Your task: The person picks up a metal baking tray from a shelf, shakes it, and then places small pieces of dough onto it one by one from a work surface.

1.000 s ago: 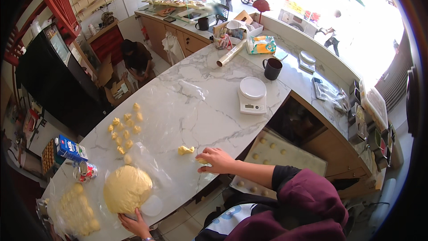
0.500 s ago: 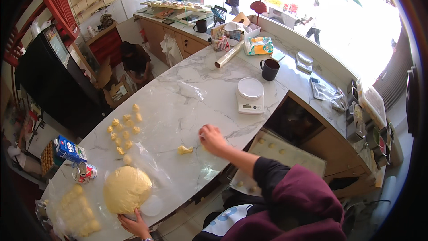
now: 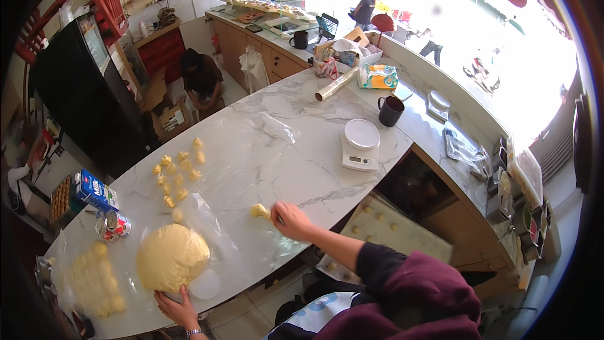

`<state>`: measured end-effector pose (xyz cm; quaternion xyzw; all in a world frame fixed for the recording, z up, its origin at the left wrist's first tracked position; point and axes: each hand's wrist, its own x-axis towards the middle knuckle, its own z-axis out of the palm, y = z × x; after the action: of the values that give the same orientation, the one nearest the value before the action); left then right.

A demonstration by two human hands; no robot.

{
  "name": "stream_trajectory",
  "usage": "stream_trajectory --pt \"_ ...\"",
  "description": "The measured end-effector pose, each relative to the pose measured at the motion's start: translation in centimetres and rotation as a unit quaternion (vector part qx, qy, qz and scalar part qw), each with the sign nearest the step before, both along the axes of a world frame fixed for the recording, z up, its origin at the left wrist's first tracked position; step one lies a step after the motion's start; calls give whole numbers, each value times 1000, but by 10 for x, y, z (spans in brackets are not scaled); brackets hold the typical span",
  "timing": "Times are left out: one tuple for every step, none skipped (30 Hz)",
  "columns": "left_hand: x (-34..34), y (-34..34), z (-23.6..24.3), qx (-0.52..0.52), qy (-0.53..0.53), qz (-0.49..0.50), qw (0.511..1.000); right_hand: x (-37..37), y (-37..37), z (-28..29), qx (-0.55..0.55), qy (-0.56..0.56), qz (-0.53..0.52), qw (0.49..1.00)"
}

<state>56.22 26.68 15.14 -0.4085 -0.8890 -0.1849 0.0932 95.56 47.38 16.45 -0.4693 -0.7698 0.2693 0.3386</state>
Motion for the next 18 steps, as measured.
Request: stream_trajectory --pt "-3 -2 2 -2 5 7 1000 4 -10 -2 -27 31 40 998" --pt "-4 -1 5 2 5 10 1000 28 -22 -3 -53 58 77 994" --pt "-2 0 5 3 1 10 1000 49 -31 -3 -82 81 109 987" --pt "1 0 7 0 -1 9 1000 63 -20 0 -20 -7 57 998" --pt "5 1 9 -2 -4 8 1000 77 1 5 44 -96 6 994" --pt "9 5 10 -3 -10 6 1000 76 19 9 82 -96 -31 992" --pt "13 8 12 -3 -14 5 1000 63 39 11 120 -95 -68 986" --pt "15 11 14 -4 -19 0 1000 49 49 11 161 -92 -101 978" --pt "14 11 17 -7 -21 -1 1000 34 44 10 103 -54 -62 991" --pt "14 8 17 -9 -24 -4 1000 19 30 8 44 -16 -24 999" --pt "12 5 16 -8 -18 3 1000 5 18 8 -12 27 13 999" --pt "8 1 15 -9 -9 10 1000 4 3 4 -16 42 47 998" --pt "5 -2 14 -10 -3 14 1000 19 -16 -1 -22 54 77 995" --pt "3 -1 16 -5 1 11 1000 40 -25 -2 -25 62 105 992" --pt "4 0 16 0 2 5 1000 66 -14 -3 -25 68 118 990" --pt "7 0 14 1 2 0 1000 75 2 2 60 -20 44 997" --pt "10 1 13 7 -3 -1 1000 83 19 8 143 -109 -28 983" --pt "12 5 12 11 -9 -6 1000 77 32 11 145 -104 -61 982"
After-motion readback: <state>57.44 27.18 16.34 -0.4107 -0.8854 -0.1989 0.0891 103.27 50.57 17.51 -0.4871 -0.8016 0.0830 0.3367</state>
